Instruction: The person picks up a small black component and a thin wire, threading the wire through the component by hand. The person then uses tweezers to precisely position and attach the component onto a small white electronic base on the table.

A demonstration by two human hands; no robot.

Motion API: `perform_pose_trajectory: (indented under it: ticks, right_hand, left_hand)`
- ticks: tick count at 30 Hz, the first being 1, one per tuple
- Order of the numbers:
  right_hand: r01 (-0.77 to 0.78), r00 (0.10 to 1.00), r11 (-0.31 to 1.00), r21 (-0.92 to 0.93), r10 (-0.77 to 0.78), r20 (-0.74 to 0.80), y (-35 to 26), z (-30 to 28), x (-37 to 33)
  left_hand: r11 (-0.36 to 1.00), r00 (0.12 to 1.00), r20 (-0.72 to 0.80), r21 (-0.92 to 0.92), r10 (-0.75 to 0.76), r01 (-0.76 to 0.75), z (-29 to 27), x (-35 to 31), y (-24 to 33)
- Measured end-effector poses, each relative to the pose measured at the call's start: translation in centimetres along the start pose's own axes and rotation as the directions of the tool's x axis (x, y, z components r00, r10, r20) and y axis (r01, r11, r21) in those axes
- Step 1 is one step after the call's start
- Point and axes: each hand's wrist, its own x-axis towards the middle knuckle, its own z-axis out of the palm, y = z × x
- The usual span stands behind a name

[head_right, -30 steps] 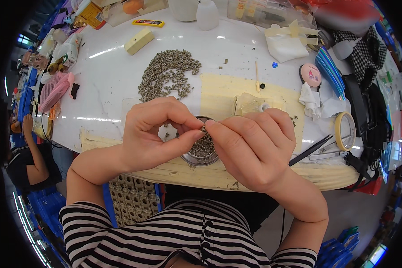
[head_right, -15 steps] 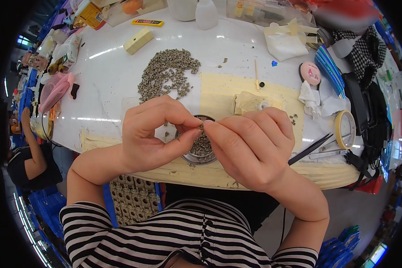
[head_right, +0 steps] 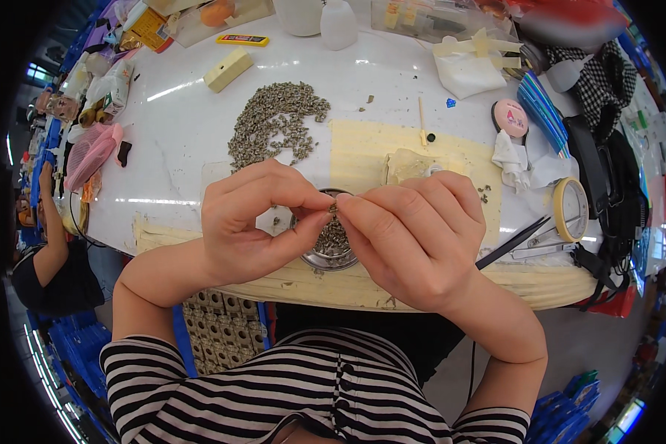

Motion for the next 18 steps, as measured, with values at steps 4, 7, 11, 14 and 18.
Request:
perform_pose_trajectory:
  ticks: [4,7,11,14,18]
  right_hand:
    - [-0.004,1.0,1.0,0.015,0.004,0.025,-0.1,-0.3,0.0]
    - [0.007,1.0,1.0,-0.013,-0.007,-0.004,0.1,-0.2,-0.1]
    - [-0.063,0.996,0.996,-0.067,0.059,-0.061,0.7,-2.2,0.6]
    - [-0.201,0.955,0.977,-0.076,0.178,-0.239,2.2,-3.5,-0.3]
    - [-0.36,0.921,0.926,-0.114,0.334,-0.201,2.1,-4.4,-0.9]
  left_hand:
    - [0.998,0.999,0.017,-0.052,-0.031,0.032,-0.1,-0.1,-0.1]
    - [0.998,0.999,0.036,-0.057,-0.022,0.024,-0.1,0.1,-0.2]
    - [0.998,0.999,0.04,-0.058,-0.037,0.039,-0.2,0.1,-0.2]
    - [0.997,0.999,0.03,-0.065,-0.038,0.04,-0.1,0.2,-0.3]
    - [0.994,0.998,0.032,-0.099,-0.05,0.053,0.0,0.3,-0.5]
